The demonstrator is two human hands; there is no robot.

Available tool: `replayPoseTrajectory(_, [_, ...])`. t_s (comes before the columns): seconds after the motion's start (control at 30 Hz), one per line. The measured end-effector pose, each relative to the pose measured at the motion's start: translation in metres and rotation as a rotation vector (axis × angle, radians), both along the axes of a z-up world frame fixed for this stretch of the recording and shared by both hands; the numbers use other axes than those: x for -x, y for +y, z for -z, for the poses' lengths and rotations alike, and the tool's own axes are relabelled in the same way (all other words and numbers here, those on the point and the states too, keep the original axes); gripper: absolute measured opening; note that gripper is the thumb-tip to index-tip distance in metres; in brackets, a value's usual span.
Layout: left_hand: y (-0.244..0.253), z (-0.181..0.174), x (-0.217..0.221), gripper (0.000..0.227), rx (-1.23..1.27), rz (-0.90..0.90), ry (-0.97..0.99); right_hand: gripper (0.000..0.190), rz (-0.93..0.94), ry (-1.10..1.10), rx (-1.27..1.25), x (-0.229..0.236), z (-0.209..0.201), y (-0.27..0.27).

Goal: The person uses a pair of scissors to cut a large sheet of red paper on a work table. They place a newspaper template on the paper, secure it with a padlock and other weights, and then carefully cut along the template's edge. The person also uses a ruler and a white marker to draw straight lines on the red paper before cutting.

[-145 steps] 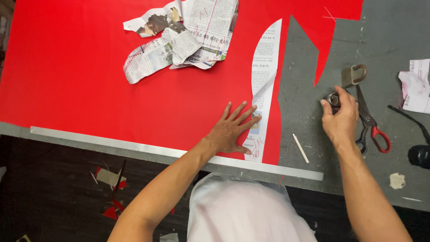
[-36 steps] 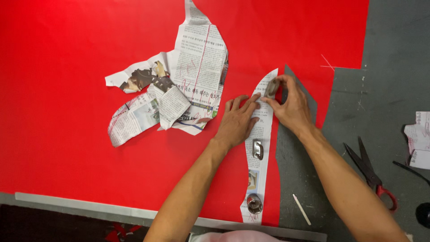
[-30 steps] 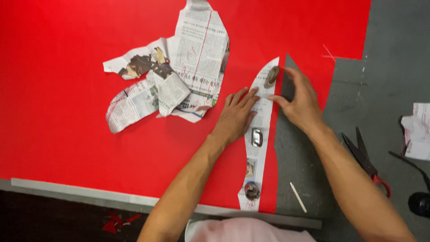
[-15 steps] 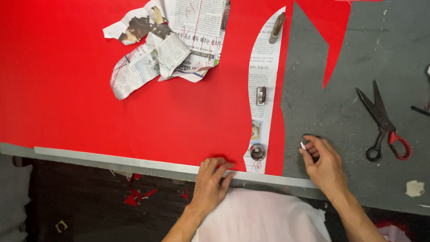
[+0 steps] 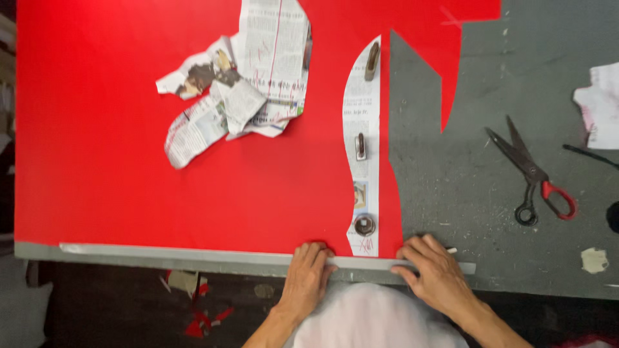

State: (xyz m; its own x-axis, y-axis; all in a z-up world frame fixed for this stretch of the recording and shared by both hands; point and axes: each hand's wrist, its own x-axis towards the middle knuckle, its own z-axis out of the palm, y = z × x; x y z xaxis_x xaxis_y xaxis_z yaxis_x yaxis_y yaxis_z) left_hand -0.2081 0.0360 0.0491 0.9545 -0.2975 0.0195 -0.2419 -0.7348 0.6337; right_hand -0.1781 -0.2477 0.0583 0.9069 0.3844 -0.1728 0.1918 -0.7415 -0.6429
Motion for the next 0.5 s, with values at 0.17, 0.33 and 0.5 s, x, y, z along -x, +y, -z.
replayPoseTrajectory(0.17, [0.004, -0.019, -0.013, 0.019, 0.041, 0.157, 0.206, 0.030, -0.054, -0.001, -0.023, 0.011, -0.006, 0.002])
replayPoseTrajectory(0.33, [0.003, -0.071, -0.024, 0.017, 0.211, 0.226, 0.438, 0.025, 0.117, 0.288, -0.019, 0.041, 0.042, -0.015])
replayPoseTrajectory(0.5, [0.001, -0.117, -0.063, 0.017, 0.192, 0.303, -0.277, 0.026, 0.250, 0.451, 0.299, 0.038, 0.163, -0.004])
